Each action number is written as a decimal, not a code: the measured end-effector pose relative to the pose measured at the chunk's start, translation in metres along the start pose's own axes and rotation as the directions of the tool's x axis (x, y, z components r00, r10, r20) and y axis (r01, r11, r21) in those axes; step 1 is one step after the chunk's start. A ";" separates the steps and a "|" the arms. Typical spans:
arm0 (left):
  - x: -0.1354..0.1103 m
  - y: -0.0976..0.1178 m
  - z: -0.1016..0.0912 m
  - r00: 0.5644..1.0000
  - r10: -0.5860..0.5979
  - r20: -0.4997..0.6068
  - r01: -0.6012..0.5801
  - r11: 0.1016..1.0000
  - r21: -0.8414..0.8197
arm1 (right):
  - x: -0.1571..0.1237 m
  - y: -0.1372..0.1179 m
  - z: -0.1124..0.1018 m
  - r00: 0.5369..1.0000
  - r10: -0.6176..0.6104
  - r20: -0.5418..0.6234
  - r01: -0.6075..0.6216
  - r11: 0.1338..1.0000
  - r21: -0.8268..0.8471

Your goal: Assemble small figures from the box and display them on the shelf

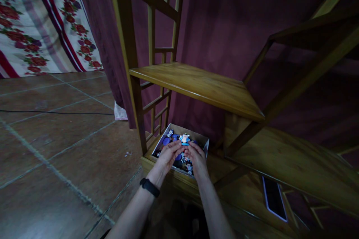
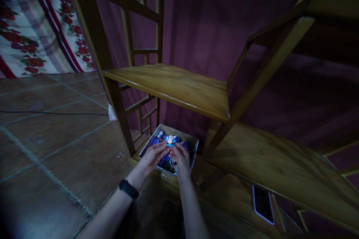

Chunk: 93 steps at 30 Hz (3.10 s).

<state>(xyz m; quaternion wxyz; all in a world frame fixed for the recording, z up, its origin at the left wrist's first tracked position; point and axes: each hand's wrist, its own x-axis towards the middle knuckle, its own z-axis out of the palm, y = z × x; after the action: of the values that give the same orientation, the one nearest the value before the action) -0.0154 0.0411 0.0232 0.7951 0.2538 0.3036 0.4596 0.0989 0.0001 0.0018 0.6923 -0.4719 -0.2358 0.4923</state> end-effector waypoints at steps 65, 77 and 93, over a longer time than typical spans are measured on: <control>0.006 -0.006 -0.006 0.961 0.263 -0.087 -0.172 0.812 0.558 | 0.009 0.009 -0.006 0.984 -0.175 -0.035 0.129 0.832 -0.540; 0.009 -0.011 -0.010 0.915 0.404 0.022 -0.300 0.641 0.707 | 0.011 0.011 -0.010 0.983 -0.185 -0.017 0.156 0.871 -0.466; 0.004 -0.010 -0.006 0.967 0.230 -0.106 -0.161 0.882 0.442 | 0.003 0.004 0.000 0.989 -0.139 0.048 0.147 0.936 -0.320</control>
<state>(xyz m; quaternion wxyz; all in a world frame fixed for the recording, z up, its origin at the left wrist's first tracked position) -0.0123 0.0413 0.0109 0.6428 0.4157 0.4311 0.4777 0.0978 0.0035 -0.0024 0.6367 -0.5545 -0.3552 0.4013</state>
